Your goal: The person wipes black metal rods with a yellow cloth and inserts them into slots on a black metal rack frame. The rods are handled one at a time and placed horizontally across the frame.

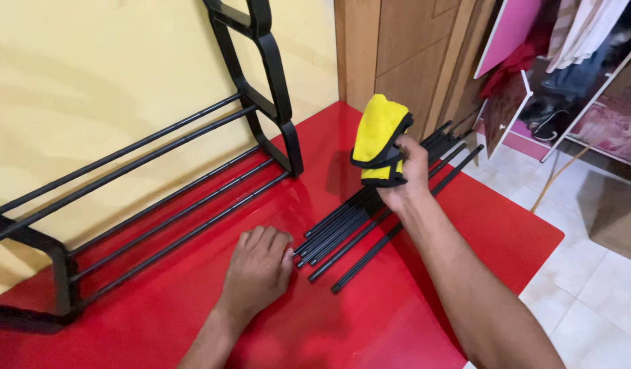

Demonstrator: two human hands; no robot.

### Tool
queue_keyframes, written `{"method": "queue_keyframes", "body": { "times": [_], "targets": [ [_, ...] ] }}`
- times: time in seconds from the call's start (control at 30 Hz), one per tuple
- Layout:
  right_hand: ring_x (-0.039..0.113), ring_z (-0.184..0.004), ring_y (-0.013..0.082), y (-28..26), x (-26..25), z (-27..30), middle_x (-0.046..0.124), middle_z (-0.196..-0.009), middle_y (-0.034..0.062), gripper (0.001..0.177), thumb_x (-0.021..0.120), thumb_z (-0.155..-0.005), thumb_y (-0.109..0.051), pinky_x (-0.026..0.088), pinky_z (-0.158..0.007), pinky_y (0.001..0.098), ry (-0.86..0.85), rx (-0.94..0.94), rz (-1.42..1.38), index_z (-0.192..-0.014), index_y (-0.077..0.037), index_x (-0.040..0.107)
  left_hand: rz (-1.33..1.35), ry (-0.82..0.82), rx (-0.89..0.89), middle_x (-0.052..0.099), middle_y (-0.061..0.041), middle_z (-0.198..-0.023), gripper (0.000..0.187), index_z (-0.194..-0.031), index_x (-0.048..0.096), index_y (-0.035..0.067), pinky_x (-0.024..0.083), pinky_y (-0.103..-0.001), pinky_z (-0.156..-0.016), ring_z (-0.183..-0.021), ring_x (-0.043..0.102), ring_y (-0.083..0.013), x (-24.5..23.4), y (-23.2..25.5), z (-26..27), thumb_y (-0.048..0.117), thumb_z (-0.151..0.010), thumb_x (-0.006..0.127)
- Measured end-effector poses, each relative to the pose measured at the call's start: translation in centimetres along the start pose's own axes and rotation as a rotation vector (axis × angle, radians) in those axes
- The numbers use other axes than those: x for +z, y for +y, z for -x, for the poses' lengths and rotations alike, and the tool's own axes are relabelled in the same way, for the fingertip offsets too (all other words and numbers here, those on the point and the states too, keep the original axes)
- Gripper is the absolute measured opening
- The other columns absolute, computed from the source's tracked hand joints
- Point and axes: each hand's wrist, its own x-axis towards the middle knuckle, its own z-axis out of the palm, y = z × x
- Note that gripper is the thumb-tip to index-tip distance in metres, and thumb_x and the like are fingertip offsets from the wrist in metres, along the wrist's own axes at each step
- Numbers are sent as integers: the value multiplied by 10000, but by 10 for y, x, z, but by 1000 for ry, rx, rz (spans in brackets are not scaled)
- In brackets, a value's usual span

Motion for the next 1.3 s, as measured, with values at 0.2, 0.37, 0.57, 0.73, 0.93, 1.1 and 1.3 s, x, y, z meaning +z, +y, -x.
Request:
{"method": "queue_keyframes", "body": {
  "times": [0.2, 0.37, 0.57, 0.73, 0.93, 1.1, 1.3],
  "targets": [
    [730, -960, 231, 18, 0, 0, 751, -1053, 101, 359, 555, -927, -233, 575, -909, 378, -15, 51, 66, -1185, -3, 651, 51, -32, -36, 652, -101, -952, 173, -980, 677, 53, 449, -428, -827, -924, 609, -296, 6, -11, 5, 172, -854, 684],
    [742, -897, 234, 28, 4, 5, 751, -1017, 125, 340, 533, -929, -211, 592, -843, 373, 33, 87, 145, -1148, 21, 651, 89, -101, -102, 666, -88, -957, 208, -952, 711, 58, 450, -417, -816, -938, 618, -285, 6, -10, 7, 183, -793, 760],
    [713, -824, 187, 35, 12, 17, 720, -951, 88, 275, 520, -930, -164, 584, -756, 337, -48, 65, 296, -1120, -5, 640, 109, -79, -97, 685, -81, -987, 218, -970, 721, 59, 456, -420, -829, -947, 625, -272, 7, -9, 10, 212, -824, 778],
    [704, -837, 183, 38, 16, 20, 707, -970, 84, 274, 522, -931, -123, 579, -770, 331, -120, 47, 322, -1148, 1, 635, 147, 58, -154, 719, -120, -1022, 211, -1003, 705, 26, 511, -416, -837, -954, 675, -298, 7, -7, 16, 132, -829, 759],
    [724, -922, 199, 34, 21, 28, 724, -1068, 114, 364, 500, -924, -118, 590, -834, 336, -193, -39, 317, -1237, 29, 615, 654, 232, -444, 800, -135, -981, 103, -1028, 637, -7, 657, -297, -850, -963, 801, -200, 9, -10, 21, -1, -928, 663],
    [722, -1022, 223, 23, 33, 42, 710, -1162, 135, 391, 516, -965, -132, 588, -917, 351, -298, -122, 207, -1309, 42, 587, 989, 333, -632, 777, -185, -1002, 74, -1018, 599, -38, 650, -342, -878, -962, 785, -218, 0, -22, 23, -42, -946, 615],
    [706, -1054, 209, 24, 58, 71, 712, -1184, 114, 411, 556, -919, -56, 573, -941, 336, -409, -360, 600, -1321, 15, 603, 972, 452, -671, 752, -201, -1017, 90, -1063, 595, -43, 632, -343, -898, -970, 767, -219, -19, -37, 35, -32, -974, 602]
  ]
}}
